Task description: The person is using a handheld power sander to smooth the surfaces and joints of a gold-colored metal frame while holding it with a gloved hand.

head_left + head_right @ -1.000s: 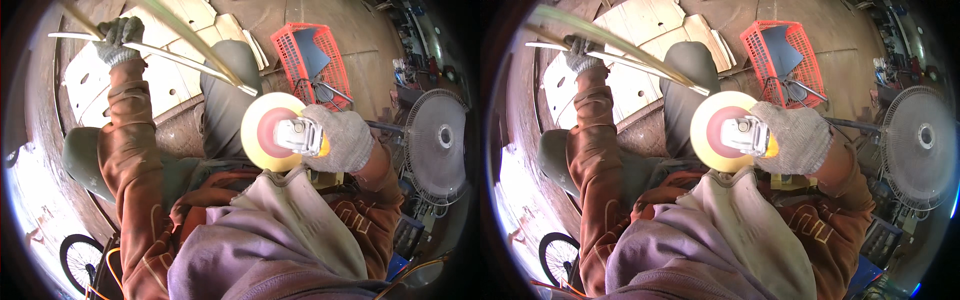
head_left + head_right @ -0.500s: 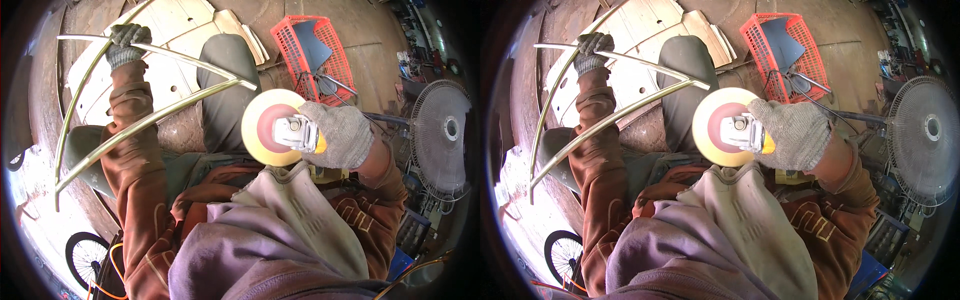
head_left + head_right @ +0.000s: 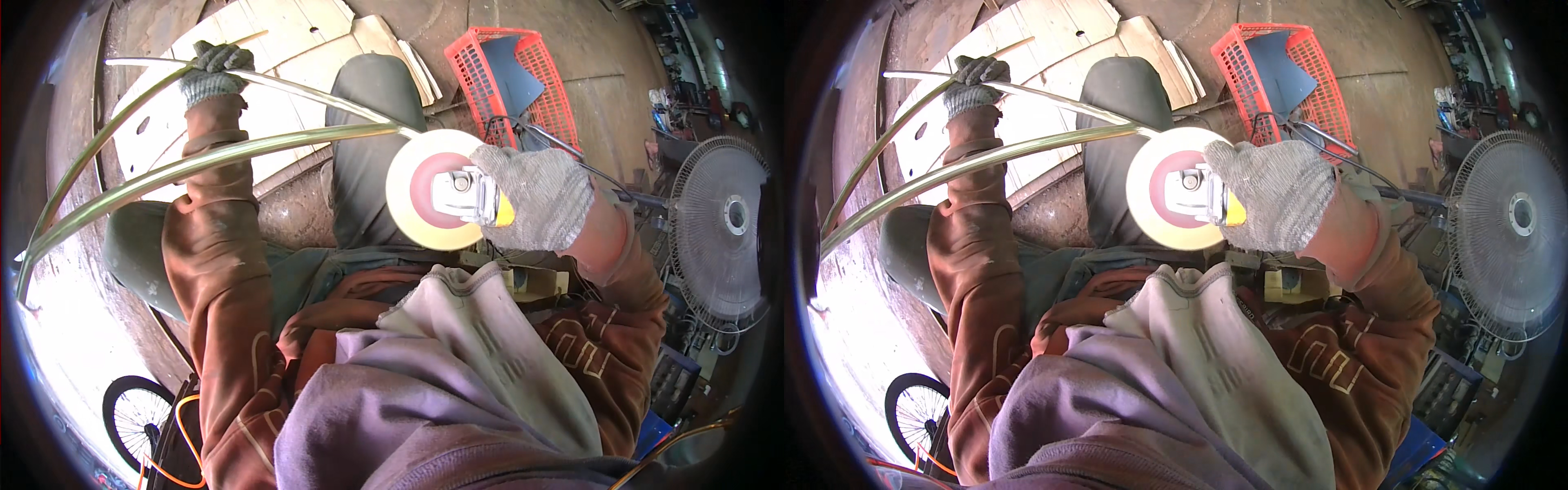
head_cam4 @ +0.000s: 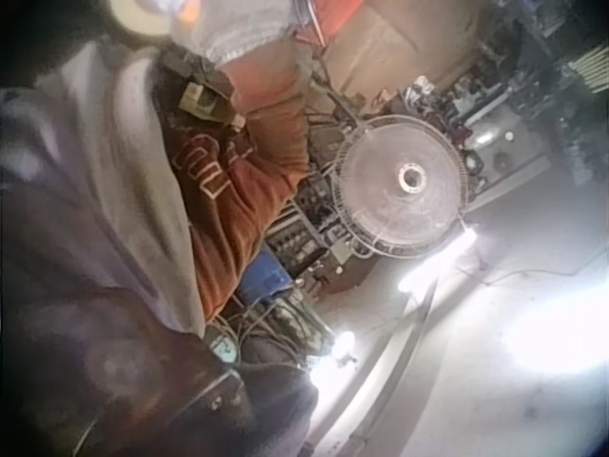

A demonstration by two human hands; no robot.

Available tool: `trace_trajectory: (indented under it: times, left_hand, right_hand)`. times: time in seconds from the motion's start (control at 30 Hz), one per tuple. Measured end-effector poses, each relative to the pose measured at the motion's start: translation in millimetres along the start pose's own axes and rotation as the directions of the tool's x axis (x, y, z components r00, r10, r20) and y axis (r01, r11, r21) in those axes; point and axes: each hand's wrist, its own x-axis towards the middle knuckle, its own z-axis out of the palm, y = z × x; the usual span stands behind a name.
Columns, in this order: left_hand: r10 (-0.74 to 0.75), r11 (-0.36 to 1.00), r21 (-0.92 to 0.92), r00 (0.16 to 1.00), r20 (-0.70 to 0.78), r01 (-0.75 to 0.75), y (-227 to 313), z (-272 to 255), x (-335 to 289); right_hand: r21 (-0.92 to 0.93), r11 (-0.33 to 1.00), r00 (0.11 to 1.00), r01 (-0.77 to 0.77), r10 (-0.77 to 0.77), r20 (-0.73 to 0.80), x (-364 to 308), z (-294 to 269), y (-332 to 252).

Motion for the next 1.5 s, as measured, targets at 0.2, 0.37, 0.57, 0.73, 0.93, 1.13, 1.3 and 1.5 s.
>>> trace_trajectory:
  times: [0.2, 0.37, 0.57, 0.73, 0.93, 1.13, 1.3, 1.5]
  left_hand:
    - [-0.013, 1.0, -0.001, 1.0, 0.001, 0.013, -5.5, -1.8, 1.0]
    - [-0.037, 0.998, -0.042, 0.998, 0.046, 0.039, -0.8, -2.1, 3.4]
    - [-0.031, 0.999, -0.022, 0.999, 0.03, 0.031, -4.5, 4.9, -2.4]
    - [-0.039, 0.999, -0.017, 0.993, 0.112, 0.041, -5.9, -2.9, 7.2]
    - [-0.03, 0.999, -0.035, 0.997, 0.071, 0.032, -6.6, -3.2, 8.2]
    - [-0.046, 0.997, -0.052, 0.994, 0.1, 0.051, -5.8, -0.3, 10.6]
    - [-0.042, 0.996, -0.068, 0.989, 0.139, 0.052, -2.3, -4.9, 14.4]
    - [-0.053, 0.996, -0.068, 0.985, 0.162, 0.065, -2.6, -6.8, 17.2]
  right_hand:
    - [-0.031, 0.999, 1.0, 0.012, -0.012, 0.02, 9.7, -3.5, -1.5]
    - [-0.029, 0.999, 0.999, 0.036, -0.036, -0.003, 17.8, -5.3, 4.7]
    - [0.019, 0.999, 0.99, -0.048, 0.045, 0.133, 24.8, -15.0, 6.1]
    - [0.024, 0.999, 0.995, -0.033, 0.031, 0.091, 25.8, -21.1, 7.2]
    - [0.063, 0.998, 1.0, -0.002, 0.001, 0.013, 29.1, -20.8, 17.8]
    - [0.059, 0.994, 0.991, -0.096, 0.089, 0.1, 34.3, -26.8, 20.4]
    - [0.074, 0.994, 0.992, -0.085, 0.077, 0.104, 40.7, -31.9, 24.1]
    - [0.033, 0.997, 0.997, -0.073, 0.072, 0.021, 39.5, -30.6, 31.9]
